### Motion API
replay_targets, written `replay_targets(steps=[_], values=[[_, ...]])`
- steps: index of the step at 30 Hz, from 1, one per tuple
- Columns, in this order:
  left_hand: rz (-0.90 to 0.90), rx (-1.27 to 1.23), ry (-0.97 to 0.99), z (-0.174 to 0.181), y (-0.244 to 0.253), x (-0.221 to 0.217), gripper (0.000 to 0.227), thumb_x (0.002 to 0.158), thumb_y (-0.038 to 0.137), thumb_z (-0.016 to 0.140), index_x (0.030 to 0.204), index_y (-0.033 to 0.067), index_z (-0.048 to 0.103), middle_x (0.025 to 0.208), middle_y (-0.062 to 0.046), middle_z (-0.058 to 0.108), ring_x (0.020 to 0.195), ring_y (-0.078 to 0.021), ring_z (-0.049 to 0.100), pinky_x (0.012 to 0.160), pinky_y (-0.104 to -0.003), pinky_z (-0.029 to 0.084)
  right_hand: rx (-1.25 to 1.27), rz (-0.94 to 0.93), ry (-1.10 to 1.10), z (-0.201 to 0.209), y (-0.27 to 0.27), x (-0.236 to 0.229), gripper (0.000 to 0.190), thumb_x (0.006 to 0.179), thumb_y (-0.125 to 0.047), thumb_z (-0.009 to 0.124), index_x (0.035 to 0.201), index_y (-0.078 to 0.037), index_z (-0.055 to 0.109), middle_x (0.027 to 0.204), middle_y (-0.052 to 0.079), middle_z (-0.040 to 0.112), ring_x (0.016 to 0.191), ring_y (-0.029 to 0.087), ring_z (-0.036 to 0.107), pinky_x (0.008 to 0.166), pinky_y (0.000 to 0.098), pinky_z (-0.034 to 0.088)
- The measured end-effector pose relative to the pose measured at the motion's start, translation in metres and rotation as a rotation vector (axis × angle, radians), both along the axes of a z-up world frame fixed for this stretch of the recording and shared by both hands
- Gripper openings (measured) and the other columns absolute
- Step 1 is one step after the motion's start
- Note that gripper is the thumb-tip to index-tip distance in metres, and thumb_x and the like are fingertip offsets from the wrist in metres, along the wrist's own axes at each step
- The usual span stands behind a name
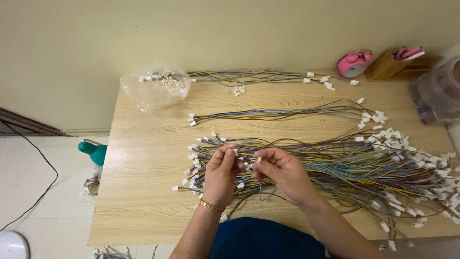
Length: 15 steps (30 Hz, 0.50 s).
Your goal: Assembling and organizing wire harnesses by attaching plastic connectors to the ends of bundles of wires.
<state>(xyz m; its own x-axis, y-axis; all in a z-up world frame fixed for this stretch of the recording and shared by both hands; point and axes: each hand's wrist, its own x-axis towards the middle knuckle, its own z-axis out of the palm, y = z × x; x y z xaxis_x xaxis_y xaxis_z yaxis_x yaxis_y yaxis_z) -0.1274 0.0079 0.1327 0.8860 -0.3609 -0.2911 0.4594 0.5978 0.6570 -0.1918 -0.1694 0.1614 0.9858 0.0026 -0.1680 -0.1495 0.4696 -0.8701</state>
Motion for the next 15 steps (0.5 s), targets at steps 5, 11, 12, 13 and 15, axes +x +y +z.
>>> replay_targets(steps=[5,11,12,13,15], values=[[0.037,0.169,-0.167,0.001,-0.003,-0.004,0.016,0.106,0.017,0.058,0.112,0.0054,0.067,0.079,0.002,0.059,0.064,-0.0079,0.051,0.057,-0.024,0.045,-0.096,0.003,-0.018,0.019,0.001,-0.007,0.021,0.095,-0.004,0.067,0.116,0.000,0.067,0.095,0.009,0.075,0.088,0.018,0.073,0.081,0.0322,0.060],[0.103,0.262,-0.310,0.006,-0.009,-0.005,0.015,0.107,0.017,0.057,0.112,0.0061,0.067,0.074,0.006,0.052,0.057,-0.0013,0.039,0.048,-0.018,0.032,-0.377,-0.016,-0.194,0.024,0.008,-0.005,0.020,0.097,-0.005,0.067,0.115,0.000,0.069,0.108,0.005,0.073,0.099,0.013,0.070,0.088,0.0280,0.059],[0.113,0.262,-0.310,0.005,-0.009,-0.005,0.015,0.107,0.016,0.057,0.112,0.0059,0.067,0.074,0.007,0.051,0.058,0.0000,0.038,0.049,-0.017,0.030,-0.467,-0.021,-0.241,0.023,0.010,-0.004,0.019,0.097,-0.005,0.068,0.115,0.000,0.069,0.112,0.004,0.071,0.101,0.011,0.068,0.089,0.0265,0.058],[0.111,0.263,-0.310,0.008,-0.011,-0.006,0.015,0.107,0.016,0.057,0.112,0.0059,0.067,0.074,0.007,0.051,0.058,0.0000,0.038,0.049,-0.017,0.030,-0.467,-0.022,-0.240,0.017,0.011,-0.004,0.019,0.097,-0.005,0.068,0.115,0.000,0.069,0.112,0.004,0.071,0.101,0.011,0.068,0.089,0.0265,0.058],[0.144,0.340,-0.383,0.012,-0.012,-0.009,0.014,0.107,0.014,0.057,0.112,0.0047,0.066,0.083,0.006,0.057,0.068,-0.0016,0.045,0.058,-0.018,0.039,-0.499,-0.062,-0.174,0.003,0.012,-0.002,0.020,0.096,-0.006,0.069,0.115,-0.001,0.071,0.108,0.002,0.071,0.096,0.009,0.065,0.084,0.0244,0.055]])
